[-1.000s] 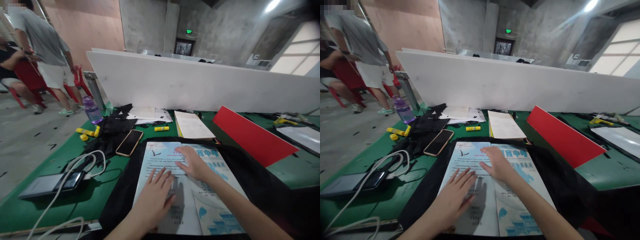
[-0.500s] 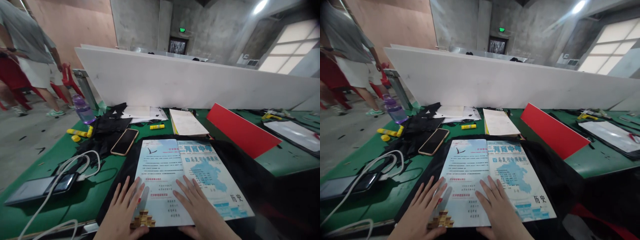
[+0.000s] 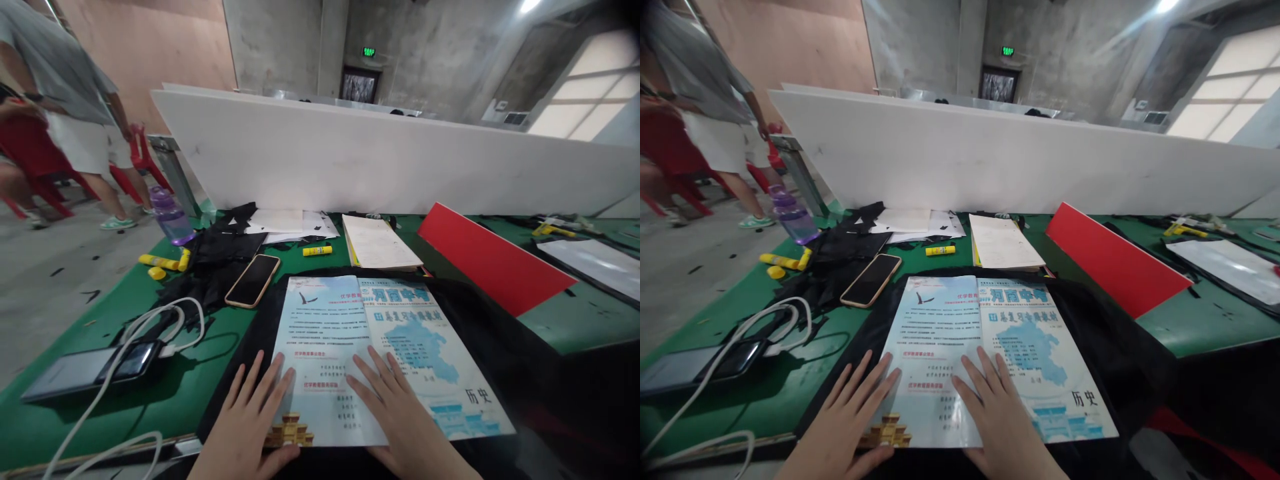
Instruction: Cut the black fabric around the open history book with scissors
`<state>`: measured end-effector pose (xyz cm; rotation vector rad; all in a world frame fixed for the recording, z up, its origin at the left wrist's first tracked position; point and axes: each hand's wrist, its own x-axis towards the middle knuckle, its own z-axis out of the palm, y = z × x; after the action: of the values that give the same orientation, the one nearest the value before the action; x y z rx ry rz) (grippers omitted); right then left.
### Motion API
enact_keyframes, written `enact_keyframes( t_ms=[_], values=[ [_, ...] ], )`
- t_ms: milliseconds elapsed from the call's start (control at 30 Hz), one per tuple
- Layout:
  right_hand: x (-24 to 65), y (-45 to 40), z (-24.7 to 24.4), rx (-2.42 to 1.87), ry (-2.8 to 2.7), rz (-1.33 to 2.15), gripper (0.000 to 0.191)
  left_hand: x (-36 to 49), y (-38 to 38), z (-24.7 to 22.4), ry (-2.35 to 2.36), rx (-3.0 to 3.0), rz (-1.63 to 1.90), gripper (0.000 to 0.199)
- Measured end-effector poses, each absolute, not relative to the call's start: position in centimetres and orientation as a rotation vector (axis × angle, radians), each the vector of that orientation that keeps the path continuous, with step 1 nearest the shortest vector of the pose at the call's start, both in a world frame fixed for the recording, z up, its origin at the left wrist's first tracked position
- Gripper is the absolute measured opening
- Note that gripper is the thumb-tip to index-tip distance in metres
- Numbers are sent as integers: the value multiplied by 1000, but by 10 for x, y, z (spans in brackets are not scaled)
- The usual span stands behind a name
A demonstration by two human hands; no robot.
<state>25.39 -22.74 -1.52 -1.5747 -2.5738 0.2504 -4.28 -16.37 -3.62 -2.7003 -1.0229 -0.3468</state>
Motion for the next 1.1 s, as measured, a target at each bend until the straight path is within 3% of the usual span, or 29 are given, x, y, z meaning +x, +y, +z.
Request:
enact_keyframes(
  t_ms=[400, 600, 800, 933, 1100],
  values=[
    [253, -227, -19, -1616, -2566, 320, 91, -45, -155, -45, -1192, -2649, -471, 64],
    [255, -226, 6, -1579, -2525, 565, 90, -48, -152, -61, -1178, -2599, -528, 64],
    [277, -219, 47, -1560, -2232, 889, 61, -41, -145, -56, -1228, -2612, -632, 59],
    [287, -209, 62, -1647, -1944, 818, 43, -25, -139, -48, -1144, -2650, -680, 59],
    [289, -201, 59, -1695, -1882, 596, 36, -3, -131, -50, -937, -2612, -688, 63]
  ],
)
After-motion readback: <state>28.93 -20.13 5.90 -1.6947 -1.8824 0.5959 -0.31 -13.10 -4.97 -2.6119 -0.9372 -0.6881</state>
